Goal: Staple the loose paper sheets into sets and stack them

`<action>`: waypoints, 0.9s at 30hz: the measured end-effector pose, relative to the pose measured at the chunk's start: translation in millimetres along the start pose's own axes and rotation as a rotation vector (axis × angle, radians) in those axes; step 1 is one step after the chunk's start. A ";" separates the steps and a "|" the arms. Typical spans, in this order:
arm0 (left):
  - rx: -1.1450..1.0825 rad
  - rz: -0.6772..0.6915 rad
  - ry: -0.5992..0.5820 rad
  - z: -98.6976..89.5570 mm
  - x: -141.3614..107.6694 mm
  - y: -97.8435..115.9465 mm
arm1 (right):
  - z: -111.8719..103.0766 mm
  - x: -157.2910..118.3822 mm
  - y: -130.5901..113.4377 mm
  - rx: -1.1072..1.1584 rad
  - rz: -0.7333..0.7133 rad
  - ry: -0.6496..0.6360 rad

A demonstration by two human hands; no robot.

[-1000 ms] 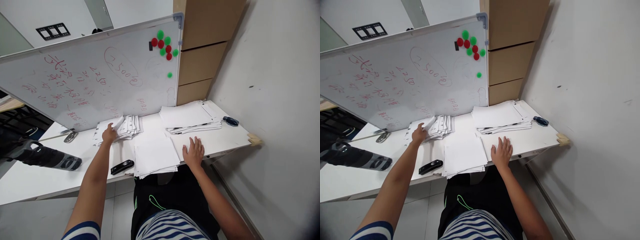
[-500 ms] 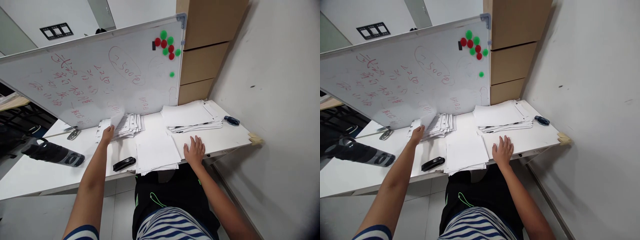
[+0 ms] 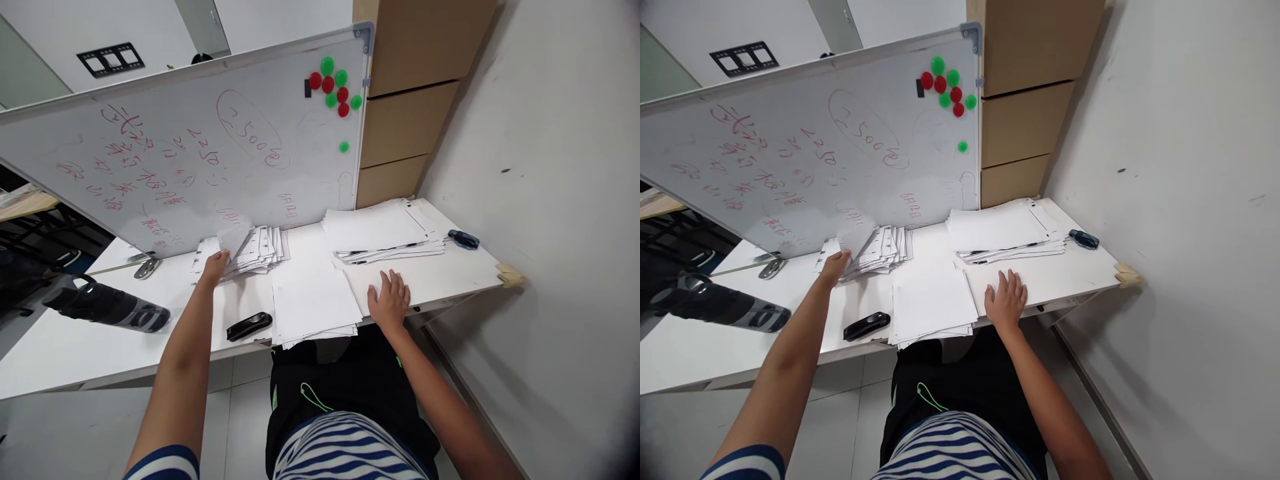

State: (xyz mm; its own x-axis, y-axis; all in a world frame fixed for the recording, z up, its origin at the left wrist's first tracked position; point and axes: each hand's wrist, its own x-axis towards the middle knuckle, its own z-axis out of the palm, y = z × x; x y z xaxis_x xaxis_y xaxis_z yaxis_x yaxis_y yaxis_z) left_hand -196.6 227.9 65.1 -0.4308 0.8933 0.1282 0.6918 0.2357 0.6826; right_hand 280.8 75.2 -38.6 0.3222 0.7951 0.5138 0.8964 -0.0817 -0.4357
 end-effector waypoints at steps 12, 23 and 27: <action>-0.055 -0.033 0.155 -3.2 -10.3 12.0 | -1.0 0.7 -1.9 -0.001 0.012 -0.005; -0.705 0.213 0.338 -55.8 -101.7 85.4 | -8.1 1.2 -3.3 0.078 -0.004 -0.055; -1.018 0.176 0.123 -54.3 -181.3 108.2 | -46.0 -10.7 -45.9 0.487 -0.152 -0.252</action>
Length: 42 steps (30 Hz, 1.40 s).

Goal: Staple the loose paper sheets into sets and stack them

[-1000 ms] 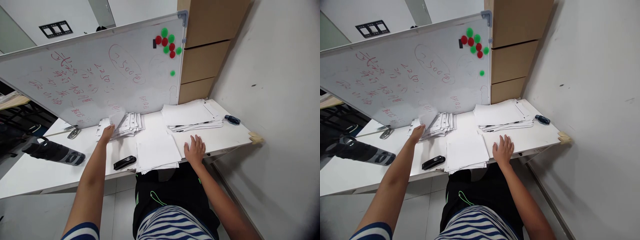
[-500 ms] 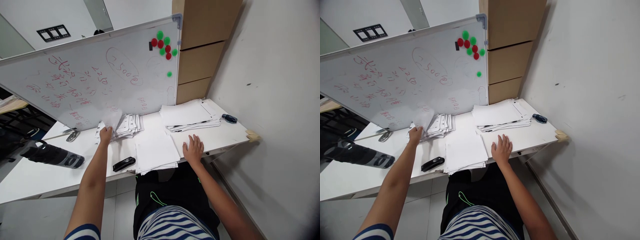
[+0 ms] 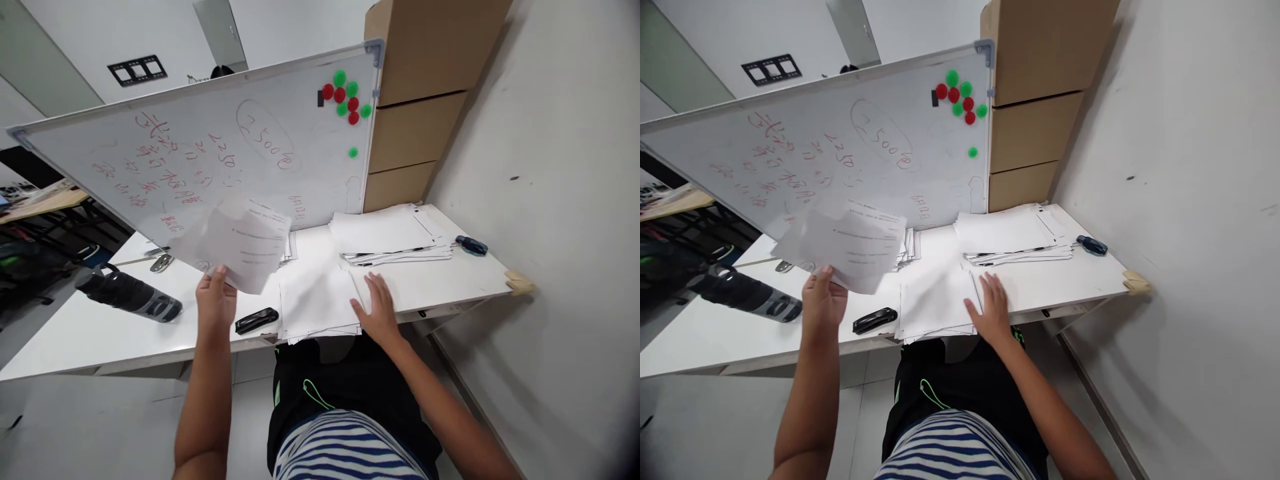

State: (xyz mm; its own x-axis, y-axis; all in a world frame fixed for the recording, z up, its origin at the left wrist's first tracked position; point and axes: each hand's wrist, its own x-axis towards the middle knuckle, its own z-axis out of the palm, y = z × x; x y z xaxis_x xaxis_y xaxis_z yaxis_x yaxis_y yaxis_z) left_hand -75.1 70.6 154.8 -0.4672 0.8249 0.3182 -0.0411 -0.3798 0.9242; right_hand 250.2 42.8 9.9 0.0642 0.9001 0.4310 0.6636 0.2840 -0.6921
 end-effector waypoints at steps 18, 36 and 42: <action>-0.384 -0.420 -0.023 42.9 -107.5 -27.3 | -20.8 -19.4 -75.0 0.718 0.450 -0.157; -0.201 -0.378 0.094 57.6 -117.0 -37.5 | 8.5 -22.5 -67.6 1.103 0.538 -0.045; 0.422 0.640 -0.110 40.1 -116.8 -34.7 | -39.7 -9.5 -68.6 1.079 0.543 0.034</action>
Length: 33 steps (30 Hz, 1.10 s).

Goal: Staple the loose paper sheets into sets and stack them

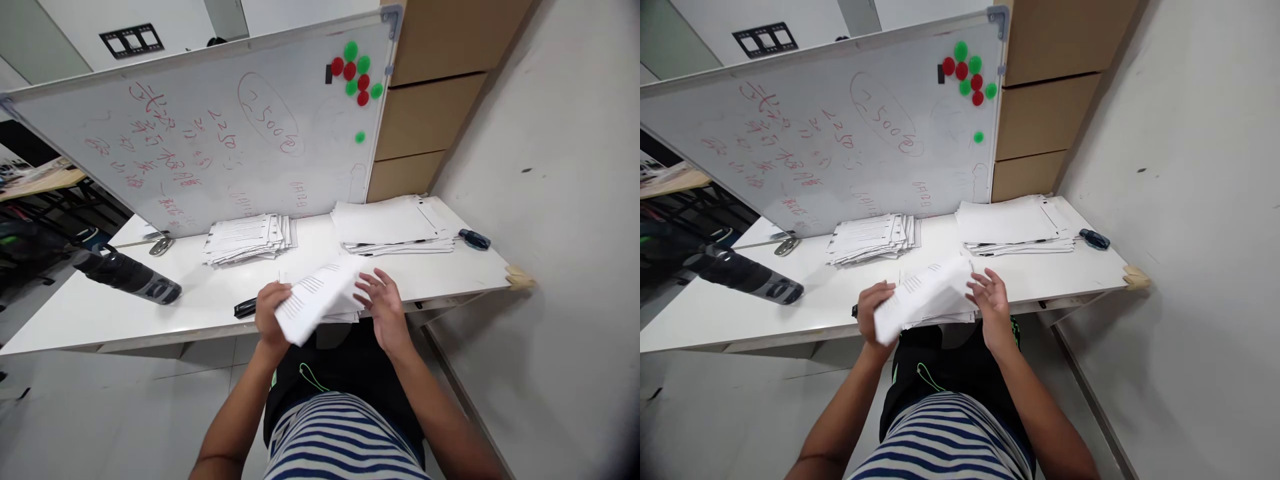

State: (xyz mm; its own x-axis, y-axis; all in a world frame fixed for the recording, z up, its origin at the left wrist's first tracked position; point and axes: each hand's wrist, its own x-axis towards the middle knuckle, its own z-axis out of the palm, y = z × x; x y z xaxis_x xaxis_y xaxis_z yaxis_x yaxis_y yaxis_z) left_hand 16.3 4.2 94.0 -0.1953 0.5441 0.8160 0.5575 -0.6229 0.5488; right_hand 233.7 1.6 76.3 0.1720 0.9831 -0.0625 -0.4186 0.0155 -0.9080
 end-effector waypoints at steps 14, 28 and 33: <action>0.266 0.339 -0.687 -3.0 -61.5 -8.8 | -16.5 -6.1 9.1 -0.302 0.241 -0.121; -0.413 -0.765 -0.509 -28.1 8.3 -27.3 | -1.6 2.5 -64.7 -0.615 -0.323 -0.521; -0.369 -0.714 -0.325 -18.6 13.5 -28.0 | 8.1 18.7 -43.4 -0.589 -0.419 -0.236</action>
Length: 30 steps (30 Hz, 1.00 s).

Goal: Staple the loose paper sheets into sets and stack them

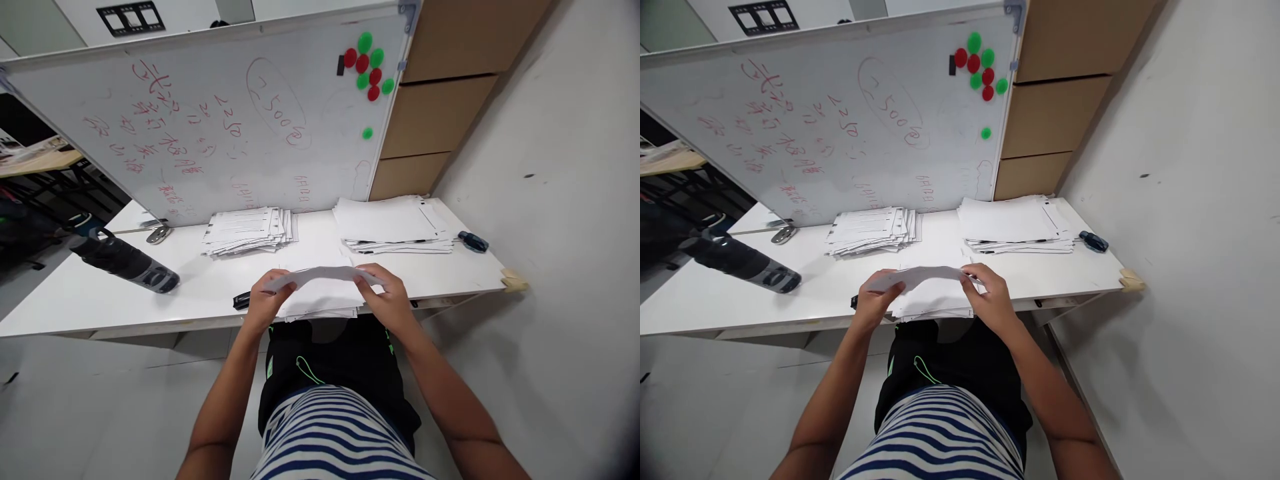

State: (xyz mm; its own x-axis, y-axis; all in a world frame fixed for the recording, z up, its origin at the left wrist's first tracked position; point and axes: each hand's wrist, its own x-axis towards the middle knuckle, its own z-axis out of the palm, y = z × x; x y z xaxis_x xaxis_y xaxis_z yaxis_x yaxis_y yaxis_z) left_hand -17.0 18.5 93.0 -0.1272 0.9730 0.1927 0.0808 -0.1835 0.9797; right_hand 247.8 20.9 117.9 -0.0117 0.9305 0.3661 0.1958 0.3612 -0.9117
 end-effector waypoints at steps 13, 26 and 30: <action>-0.050 -0.251 0.117 29.6 -1.0 -54.7 | 47.2 -9.7 83.5 0.169 0.405 -0.024; -0.286 -0.514 -0.090 12.9 -3.4 -32.9 | 17.6 -23.9 69.1 0.034 0.377 -0.162; -0.393 -0.611 -0.186 1.5 -7.9 -24.2 | 7.0 -35.2 53.7 0.164 0.494 -0.204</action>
State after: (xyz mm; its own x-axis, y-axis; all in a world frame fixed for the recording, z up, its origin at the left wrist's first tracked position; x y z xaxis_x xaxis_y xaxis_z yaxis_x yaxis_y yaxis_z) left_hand -16.4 15.5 67.7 0.1359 0.9188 -0.3705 -0.3138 0.3947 0.8636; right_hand 251.9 7.9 54.7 -0.1496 0.9787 -0.1409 0.0711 -0.1315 -0.9888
